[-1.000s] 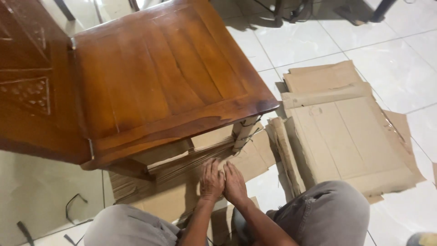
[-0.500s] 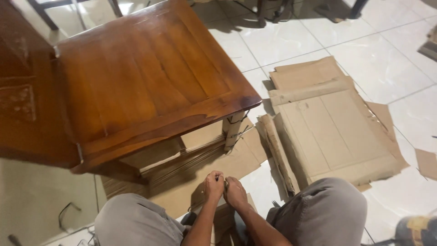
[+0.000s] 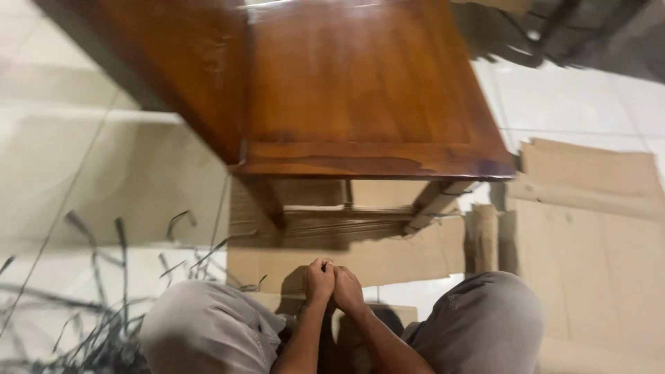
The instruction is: Wrapping a wooden chair leg with cardboard and securing it with plastic straps
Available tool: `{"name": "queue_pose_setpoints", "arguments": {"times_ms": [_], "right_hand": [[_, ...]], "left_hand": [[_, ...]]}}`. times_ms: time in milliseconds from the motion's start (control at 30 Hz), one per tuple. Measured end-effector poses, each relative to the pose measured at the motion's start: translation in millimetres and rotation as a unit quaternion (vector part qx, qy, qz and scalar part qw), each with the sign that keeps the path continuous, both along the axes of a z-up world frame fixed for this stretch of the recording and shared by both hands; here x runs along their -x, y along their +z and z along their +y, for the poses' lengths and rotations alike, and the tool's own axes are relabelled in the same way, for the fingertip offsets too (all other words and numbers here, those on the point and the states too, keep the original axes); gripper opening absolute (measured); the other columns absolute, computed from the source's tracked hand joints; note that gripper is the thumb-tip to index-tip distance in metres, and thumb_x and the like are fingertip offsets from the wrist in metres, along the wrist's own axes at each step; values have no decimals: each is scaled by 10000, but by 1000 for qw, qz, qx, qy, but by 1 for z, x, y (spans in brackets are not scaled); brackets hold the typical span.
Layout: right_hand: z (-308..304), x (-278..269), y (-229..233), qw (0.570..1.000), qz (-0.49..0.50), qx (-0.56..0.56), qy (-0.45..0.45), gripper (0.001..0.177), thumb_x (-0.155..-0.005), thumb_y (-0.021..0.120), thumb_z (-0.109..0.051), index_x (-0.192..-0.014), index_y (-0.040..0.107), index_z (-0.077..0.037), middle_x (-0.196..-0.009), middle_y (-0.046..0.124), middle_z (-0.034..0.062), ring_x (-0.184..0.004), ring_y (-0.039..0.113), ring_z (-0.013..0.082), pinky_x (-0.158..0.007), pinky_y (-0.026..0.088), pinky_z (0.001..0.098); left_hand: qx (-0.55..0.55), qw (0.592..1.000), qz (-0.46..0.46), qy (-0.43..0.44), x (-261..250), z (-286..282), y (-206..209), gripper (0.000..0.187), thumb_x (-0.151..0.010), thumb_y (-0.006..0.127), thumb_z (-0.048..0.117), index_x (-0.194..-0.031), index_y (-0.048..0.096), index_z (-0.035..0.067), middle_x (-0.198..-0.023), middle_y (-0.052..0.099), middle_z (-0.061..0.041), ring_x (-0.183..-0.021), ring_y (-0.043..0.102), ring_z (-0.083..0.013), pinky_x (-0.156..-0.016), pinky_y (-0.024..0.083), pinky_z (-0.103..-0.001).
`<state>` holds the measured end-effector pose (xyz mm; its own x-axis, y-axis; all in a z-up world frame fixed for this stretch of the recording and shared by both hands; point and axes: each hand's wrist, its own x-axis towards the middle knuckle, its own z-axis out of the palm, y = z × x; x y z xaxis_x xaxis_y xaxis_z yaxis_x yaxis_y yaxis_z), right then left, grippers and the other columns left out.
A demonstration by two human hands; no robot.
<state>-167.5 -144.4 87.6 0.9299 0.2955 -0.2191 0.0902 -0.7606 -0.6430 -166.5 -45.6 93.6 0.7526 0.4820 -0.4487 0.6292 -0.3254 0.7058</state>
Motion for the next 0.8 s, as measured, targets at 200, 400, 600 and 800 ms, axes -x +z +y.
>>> {"name": "queue_pose_setpoints", "arguments": {"times_ms": [200, 400, 600, 800], "right_hand": [[39, 8, 2, 996, 5, -27, 90, 346, -916, 574, -219, -1211, 677, -71, -1273, 671, 135, -1141, 630, 324, -962, 489, 414], [59, 2, -16, 984, 96, 28, 147, 376, -939, 623, -264, -1287, 651, -126, -1394, 591, 167, -1241, 626, 414, -1061, 518, 482], [70, 9, -57, 973, 95, 45, 204, 409, -927, 669, -249, -1317, 660, -125, -1376, 596, 175, -1210, 643, 429, -1022, 543, 517], [69, 6, -52, 968, 100, 55, 222, 360, -954, 633, -259, -1303, 673, -180, -1336, 621, 219, -1163, 654, 480, -973, 571, 554]], "left_hand": [[-58, 992, -79, 78, 24, 38, -53, 265, -894, 577, 305, -1013, 745, 139, -1061, 769, -70, -953, 687, -341, -857, 532, -434], [7, 993, 58, 99, 40, 62, -16, 272, -951, 512, 401, -1109, 708, 300, -1220, 715, -31, -1179, 682, -300, -989, 563, -460], [-28, 992, 14, 122, 58, 89, -3, 227, -933, 600, 270, -1121, 693, 183, -1151, 673, -124, -1152, 666, -359, -956, 564, -495], [-106, 950, -54, 290, 63, 116, -102, 404, -809, 706, 187, -1209, 691, 134, -1524, 387, -180, -1357, 486, -419, -1139, 379, -493]]}}
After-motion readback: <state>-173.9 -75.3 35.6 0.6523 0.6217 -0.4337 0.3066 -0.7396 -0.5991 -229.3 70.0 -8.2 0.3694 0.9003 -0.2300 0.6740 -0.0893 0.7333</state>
